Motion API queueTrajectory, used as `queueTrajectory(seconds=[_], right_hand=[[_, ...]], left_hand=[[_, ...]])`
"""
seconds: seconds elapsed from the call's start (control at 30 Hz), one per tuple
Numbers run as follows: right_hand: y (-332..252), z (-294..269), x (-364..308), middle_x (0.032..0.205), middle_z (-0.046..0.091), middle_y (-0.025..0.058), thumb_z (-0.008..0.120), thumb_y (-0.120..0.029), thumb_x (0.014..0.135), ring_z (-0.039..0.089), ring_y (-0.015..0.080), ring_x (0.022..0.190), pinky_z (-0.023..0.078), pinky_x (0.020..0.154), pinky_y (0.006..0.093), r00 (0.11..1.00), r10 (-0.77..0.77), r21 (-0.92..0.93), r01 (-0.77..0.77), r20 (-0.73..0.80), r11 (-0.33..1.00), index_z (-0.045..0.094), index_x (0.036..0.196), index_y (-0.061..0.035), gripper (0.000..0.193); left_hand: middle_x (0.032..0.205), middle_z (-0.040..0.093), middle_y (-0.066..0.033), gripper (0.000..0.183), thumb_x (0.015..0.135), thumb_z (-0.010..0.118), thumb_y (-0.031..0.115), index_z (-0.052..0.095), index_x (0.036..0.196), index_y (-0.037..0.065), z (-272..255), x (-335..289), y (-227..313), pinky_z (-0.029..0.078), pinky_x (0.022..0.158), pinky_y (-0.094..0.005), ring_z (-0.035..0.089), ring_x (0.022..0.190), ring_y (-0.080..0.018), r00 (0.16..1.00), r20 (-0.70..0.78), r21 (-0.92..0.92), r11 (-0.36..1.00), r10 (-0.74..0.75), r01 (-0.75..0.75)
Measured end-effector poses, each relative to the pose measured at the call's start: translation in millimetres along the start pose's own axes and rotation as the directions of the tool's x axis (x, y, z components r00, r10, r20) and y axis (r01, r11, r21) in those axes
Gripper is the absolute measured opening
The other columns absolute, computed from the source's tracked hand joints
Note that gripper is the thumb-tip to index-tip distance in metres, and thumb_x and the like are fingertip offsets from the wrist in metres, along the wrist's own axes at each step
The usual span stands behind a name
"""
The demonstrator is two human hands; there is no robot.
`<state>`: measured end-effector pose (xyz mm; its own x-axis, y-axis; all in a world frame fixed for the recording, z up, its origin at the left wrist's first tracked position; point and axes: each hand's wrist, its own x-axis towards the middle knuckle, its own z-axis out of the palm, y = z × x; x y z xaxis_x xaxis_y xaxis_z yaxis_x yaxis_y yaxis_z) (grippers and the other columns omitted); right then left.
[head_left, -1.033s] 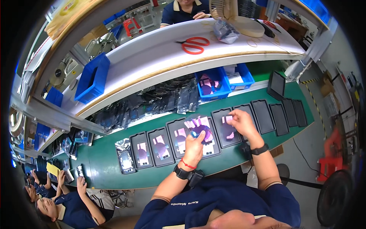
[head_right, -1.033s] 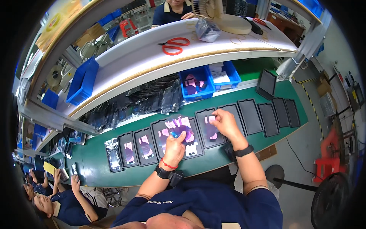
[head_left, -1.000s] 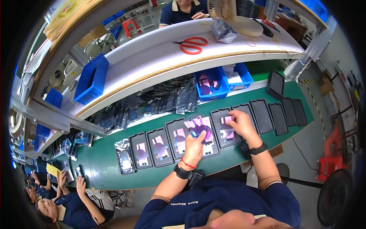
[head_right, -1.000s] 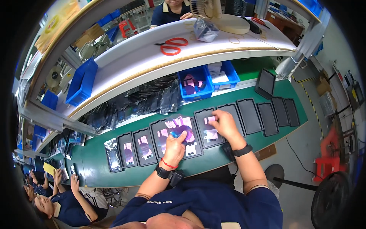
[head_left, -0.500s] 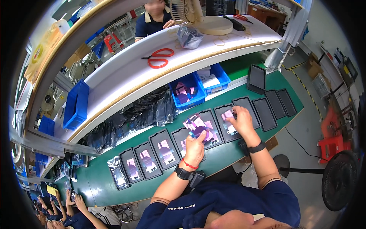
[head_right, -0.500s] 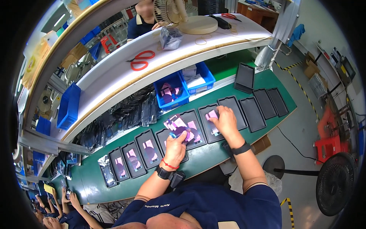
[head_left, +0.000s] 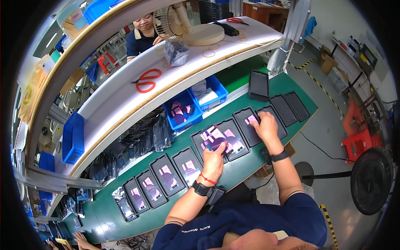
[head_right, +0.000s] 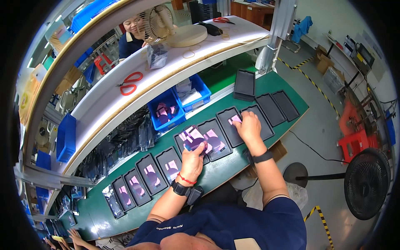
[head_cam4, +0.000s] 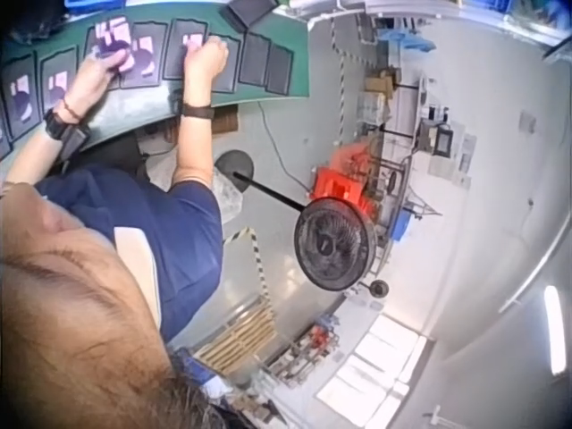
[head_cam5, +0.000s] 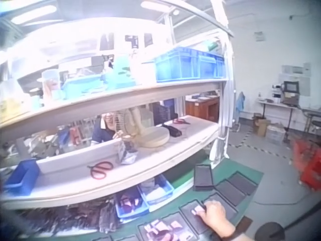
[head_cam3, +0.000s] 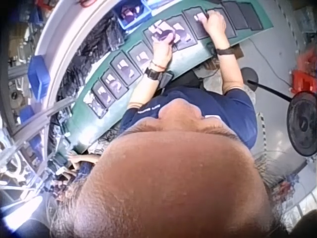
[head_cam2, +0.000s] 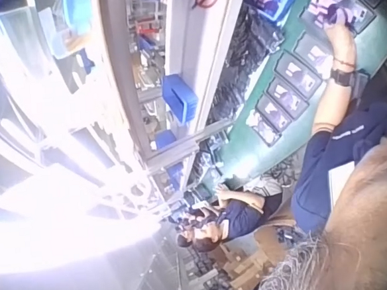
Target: Assembling small electronic components into plastic housings or hard drive trays at a workstation.
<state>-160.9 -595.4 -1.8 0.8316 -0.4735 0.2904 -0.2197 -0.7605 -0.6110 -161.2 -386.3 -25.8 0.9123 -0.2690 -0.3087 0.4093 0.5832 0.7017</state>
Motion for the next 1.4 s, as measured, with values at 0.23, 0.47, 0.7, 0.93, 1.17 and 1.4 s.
queueTrajectory(seconds=[0.23,0.47,0.7,0.93,1.17,1.4], right_hand=[[-11,7,-34,0.071,0.059,0.0046,0.07,-0.015,0.076,0.055,0.0132,0.064,0.045,0.058,0.0278,0.967,-0.136,0.651,-0.039,0.217,0.758,0.061,0.082,-0.0011,0.018],[75,-42,21,0.073,0.062,0.0124,0.075,-0.016,0.067,0.06,0.0243,0.07,0.048,0.063,0.0348,0.994,0.108,-0.048,-0.108,-0.001,0.993,0.063,0.082,0.0003,0.025],[12,-12,-28,0.07,0.057,0.0018,0.075,-0.016,0.072,0.053,0.0089,0.064,0.042,0.056,0.0239,0.982,-0.13,0.504,0.045,0.135,0.863,0.061,0.081,-0.0021,0.022],[110,-58,63,0.064,0.062,0.0043,0.067,-0.003,0.075,0.056,0.007,0.057,0.047,0.05,0.0237,0.978,0.206,0.576,-0.16,-0.015,0.802,0.063,0.076,0.0007,0.006],[86,-60,49,0.099,0.059,0.0165,0.077,-0.027,0.064,0.053,0.0328,0.094,0.042,0.085,0.0412,0.946,-0.064,-0.284,-0.03,-0.318,0.958,0.06,0.106,-0.002,0.051],[12,-18,-10,0.072,0.054,-0.0025,0.064,-0.005,0.081,0.05,0.0063,0.066,0.04,0.059,0.022,0.987,-0.128,0.692,0.028,0.093,0.721,0.058,0.078,-0.0032,0.007]], left_hand=[[0.091,0.064,-0.0066,0.017,0.082,0.062,0.002,0.06,0.099,0.003,25,6,-23,0.049,0.075,-0.032,0.062,0.083,-0.0178,0.992,0.128,0.14,0.989,0.021,-0.039],[0.1,0.062,-0.0133,0.022,0.093,0.048,0.011,0.052,0.11,-0.003,27,12,-19,0.048,0.084,-0.0346,0.061,0.09,-0.0227,0.985,0.137,-0.022,0.994,-0.104,0.108],[0.087,0.064,-0.0074,0.013,0.085,0.059,0.002,0.061,0.098,0.0,51,15,-41,0.048,0.077,-0.0296,0.061,0.082,-0.0169,0.986,0.162,0.114,0.993,-0.026,0.007],[0.093,0.065,-0.0123,0.016,0.09,0.054,0.009,0.059,0.1,-0.003,42,22,-24,0.049,0.081,-0.033,0.062,0.085,-0.0208,0.977,0.177,0.016,0.993,-0.118,0.117],[0.091,0.065,-0.0063,0.019,0.08,0.064,-0.003,0.062,0.098,0.001,47,21,-27,0.05,0.075,-0.0276,0.062,0.08,-0.0159,0.996,0.077,0.133,0.991,-0.034,0.024],[0.084,0.064,-0.0044,0.012,0.081,0.067,0.007,0.062,0.091,0.002,55,18,-35,0.047,0.068,-0.025,0.059,0.072,-0.0122,0.971,0.231,0.254,0.967,-0.064,0.003]])
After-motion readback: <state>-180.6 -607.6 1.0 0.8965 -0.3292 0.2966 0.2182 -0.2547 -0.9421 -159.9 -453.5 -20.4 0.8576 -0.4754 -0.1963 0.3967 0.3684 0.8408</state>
